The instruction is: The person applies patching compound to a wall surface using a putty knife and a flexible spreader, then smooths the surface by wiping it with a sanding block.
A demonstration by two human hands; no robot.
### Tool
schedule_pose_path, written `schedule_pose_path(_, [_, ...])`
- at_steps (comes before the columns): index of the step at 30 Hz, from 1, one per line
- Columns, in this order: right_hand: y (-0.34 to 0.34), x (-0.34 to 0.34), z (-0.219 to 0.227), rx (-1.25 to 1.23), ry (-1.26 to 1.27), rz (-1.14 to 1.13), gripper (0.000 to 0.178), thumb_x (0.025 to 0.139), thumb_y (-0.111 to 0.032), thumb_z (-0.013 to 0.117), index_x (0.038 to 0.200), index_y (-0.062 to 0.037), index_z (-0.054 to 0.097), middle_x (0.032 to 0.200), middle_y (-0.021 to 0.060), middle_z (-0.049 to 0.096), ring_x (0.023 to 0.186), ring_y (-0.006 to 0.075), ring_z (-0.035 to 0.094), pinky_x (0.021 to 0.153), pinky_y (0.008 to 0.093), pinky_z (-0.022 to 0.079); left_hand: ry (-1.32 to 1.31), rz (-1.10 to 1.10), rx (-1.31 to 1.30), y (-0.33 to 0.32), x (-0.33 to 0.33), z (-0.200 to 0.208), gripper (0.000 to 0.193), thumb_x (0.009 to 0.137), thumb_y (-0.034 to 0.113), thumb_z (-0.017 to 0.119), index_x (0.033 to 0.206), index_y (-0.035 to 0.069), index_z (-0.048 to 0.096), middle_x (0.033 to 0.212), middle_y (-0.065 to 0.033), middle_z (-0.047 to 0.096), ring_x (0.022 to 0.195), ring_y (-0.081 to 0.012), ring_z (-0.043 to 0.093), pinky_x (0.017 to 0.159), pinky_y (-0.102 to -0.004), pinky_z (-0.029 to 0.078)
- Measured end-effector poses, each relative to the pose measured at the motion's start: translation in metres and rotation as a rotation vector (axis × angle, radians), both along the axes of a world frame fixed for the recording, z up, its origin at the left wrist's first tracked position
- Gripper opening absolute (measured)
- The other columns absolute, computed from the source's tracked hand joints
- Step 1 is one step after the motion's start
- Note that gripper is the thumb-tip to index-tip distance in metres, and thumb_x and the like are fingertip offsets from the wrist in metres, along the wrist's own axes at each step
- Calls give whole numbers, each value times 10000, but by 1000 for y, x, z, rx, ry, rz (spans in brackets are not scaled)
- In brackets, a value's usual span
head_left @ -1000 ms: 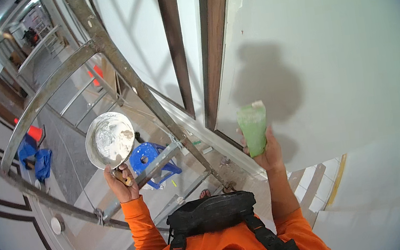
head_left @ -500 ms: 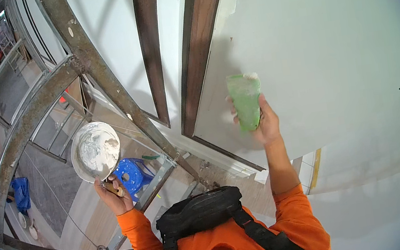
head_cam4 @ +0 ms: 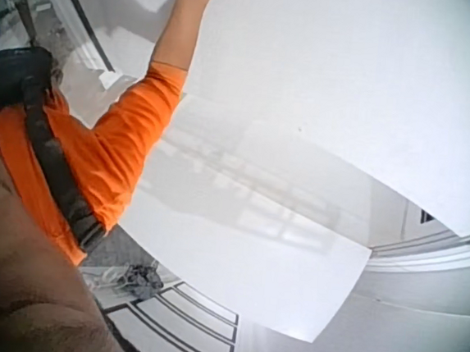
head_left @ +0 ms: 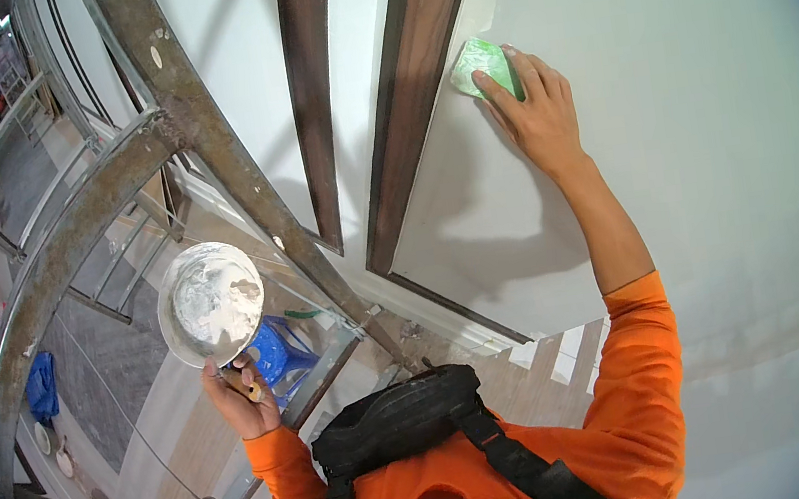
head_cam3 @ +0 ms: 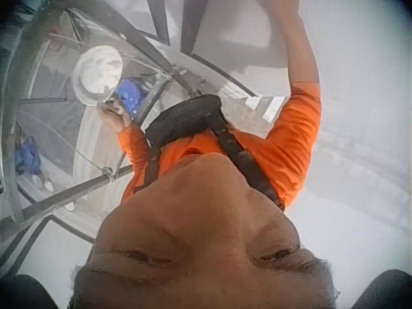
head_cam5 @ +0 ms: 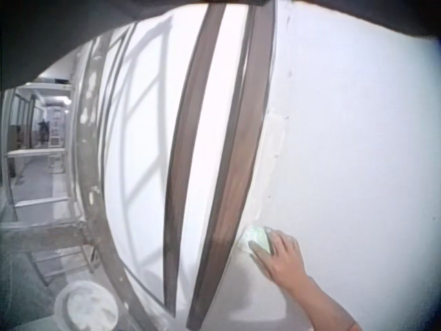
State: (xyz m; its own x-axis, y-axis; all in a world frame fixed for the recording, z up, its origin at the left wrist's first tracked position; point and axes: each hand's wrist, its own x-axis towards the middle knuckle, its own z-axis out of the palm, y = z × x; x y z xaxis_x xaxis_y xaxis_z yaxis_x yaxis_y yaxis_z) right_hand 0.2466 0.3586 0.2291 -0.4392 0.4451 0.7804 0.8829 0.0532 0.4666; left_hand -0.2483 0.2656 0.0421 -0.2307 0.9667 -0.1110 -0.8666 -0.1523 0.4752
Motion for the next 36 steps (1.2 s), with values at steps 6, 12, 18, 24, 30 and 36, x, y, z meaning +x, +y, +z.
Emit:
schedule_pose_path(6, [23,2,-4,20,-54,-34,426,881,-246,747,1296,-282,656,1418,122,567,1237,262,557,921,392,432,-28,-10,-32,5,7,13,359,1018,211,570,1276,-26,496,1117,-118,619,790,-152,550,510,-207,427])
schedule_pose_path(12, [29,2,-4,25,-67,-77,425,886,-247,734,1302,-269,653,1412,122,573,1236,254,555,918,386,425,-31,-33,-35,6,1,7,376,1008,219,585,1279,-27,497,1122,-123,617,800,-154,551,500,-199,422])
schedule_pose_path(18, [30,-1,-2,35,-103,-92,409,910,-207,672,1314,-261,651,1409,128,563,1217,257,552,906,383,426,-25,-29,-69,6,0,6,389,1001,219,591,1287,-28,495,1120,-124,617,801,-155,551,494,-195,421])
schedule_pose_path(24, [27,-8,6,11,-184,-161,412,910,-152,602,1306,-249,662,1403,150,547,1199,258,552,876,373,431,-13,-50,-81,4,-1,12,384,1002,208,587,1291,-29,498,1116,-129,619,795,-160,550,492,-197,421])
schedule_pose_path(30, [22,-30,15,2,-216,-208,388,885,-141,610,1262,-187,687,1367,156,558,1153,256,556,810,349,415,-47,-63,-64,3,-4,11,415,997,227,607,1272,-69,511,1074,-134,641,771,-173,581,494,-219,437])
schedule_pose_path(36, [26,-44,13,-22,-246,-330,345,874,-158,618,1207,-164,707,1356,149,564,1134,250,536,792,334,400,-73,-86,-45,2,-9,8,405,1000,212,598,1307,-33,495,1114,-131,624,793,-169,560,497,-206,426])
